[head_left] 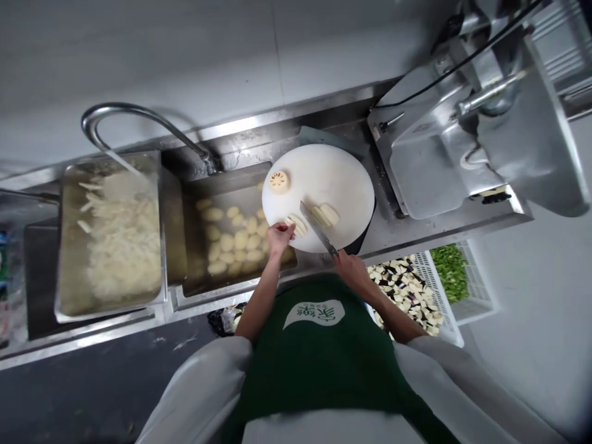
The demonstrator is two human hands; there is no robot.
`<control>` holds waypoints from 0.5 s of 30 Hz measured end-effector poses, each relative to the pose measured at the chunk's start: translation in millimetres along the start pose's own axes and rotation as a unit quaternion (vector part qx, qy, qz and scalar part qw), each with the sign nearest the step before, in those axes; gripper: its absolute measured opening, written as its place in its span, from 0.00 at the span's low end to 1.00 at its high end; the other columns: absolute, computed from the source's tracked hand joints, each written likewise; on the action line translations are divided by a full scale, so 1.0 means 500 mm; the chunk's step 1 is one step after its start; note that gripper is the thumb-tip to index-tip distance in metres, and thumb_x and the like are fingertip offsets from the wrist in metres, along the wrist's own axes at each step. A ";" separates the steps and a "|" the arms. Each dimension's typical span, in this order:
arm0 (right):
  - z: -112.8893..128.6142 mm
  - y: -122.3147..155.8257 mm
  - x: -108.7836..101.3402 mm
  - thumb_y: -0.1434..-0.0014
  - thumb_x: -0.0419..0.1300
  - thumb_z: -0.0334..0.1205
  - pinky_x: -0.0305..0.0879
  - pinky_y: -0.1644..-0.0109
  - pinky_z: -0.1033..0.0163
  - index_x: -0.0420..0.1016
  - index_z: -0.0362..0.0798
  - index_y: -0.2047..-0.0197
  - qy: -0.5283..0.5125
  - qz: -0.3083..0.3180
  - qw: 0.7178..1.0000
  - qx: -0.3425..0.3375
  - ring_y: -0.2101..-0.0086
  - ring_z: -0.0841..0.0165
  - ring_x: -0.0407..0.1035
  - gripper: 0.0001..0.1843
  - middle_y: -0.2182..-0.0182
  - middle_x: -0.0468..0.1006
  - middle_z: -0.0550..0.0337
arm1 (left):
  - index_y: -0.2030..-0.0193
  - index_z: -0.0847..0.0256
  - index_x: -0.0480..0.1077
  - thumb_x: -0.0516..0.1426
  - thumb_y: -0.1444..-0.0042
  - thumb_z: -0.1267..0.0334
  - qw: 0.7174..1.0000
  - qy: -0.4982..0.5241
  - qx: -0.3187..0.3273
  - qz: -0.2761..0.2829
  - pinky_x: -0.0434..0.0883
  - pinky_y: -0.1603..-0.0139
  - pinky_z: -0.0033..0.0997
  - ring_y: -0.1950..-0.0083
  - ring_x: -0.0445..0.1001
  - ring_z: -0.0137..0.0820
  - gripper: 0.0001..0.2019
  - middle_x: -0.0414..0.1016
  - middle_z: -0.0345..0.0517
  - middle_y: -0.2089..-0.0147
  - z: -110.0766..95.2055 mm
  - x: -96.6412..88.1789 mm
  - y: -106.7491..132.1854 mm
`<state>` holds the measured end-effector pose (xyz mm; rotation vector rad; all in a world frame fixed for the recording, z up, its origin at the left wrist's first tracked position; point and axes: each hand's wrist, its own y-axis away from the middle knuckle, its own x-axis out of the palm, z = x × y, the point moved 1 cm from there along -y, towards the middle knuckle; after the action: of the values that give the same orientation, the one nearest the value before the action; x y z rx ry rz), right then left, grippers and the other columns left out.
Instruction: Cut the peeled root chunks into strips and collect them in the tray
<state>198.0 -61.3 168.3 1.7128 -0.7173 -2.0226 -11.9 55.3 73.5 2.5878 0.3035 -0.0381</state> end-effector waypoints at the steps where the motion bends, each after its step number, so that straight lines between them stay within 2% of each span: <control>1: 0.008 0.002 -0.001 0.25 0.41 0.44 0.62 0.60 0.62 0.69 0.44 0.49 0.008 -0.003 1.000 -0.006 0.59 0.57 0.79 0.19 0.62 0.82 0.45 | 0.71 0.63 0.69 0.72 0.57 0.55 1.000 -0.004 -0.014 -0.004 0.70 0.80 0.25 0.82 0.71 0.27 0.19 0.72 0.38 0.80 0.013 0.003 0.000; 4: 0.027 0.007 -0.010 0.25 0.40 0.43 0.64 0.58 0.61 0.68 0.44 0.49 0.023 0.004 0.999 -0.034 0.59 0.57 0.79 0.19 0.63 0.82 0.45 | 0.71 0.62 0.69 0.71 0.56 0.56 1.000 -0.008 -0.019 -0.008 0.71 0.79 0.25 0.82 0.73 0.28 0.18 0.72 0.37 0.80 0.026 0.008 -0.003; 9: 0.041 0.012 -0.029 0.25 0.40 0.42 0.65 0.57 0.61 0.69 0.44 0.50 0.039 0.019 0.997 -0.067 0.58 0.57 0.79 0.19 0.60 0.82 0.45 | 0.71 0.61 0.68 0.71 0.55 0.57 1.000 -0.028 -0.012 -0.001 0.71 0.79 0.25 0.81 0.75 0.30 0.17 0.73 0.38 0.80 0.021 0.004 -0.006; 15: 0.067 -0.012 -0.023 0.28 0.40 0.30 0.67 0.55 0.59 0.68 0.41 0.47 0.063 0.044 0.995 -0.064 0.55 0.55 0.79 0.18 0.60 0.82 0.41 | 0.72 0.59 0.64 0.69 0.51 0.58 0.998 -0.060 -0.009 0.005 0.70 0.77 0.23 0.80 0.76 0.30 0.17 0.70 0.34 0.82 0.031 0.009 -0.005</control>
<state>167.1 -45.3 177.8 1.6858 -0.5977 -1.8419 -7.7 50.5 58.6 2.5560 0.2447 -0.1849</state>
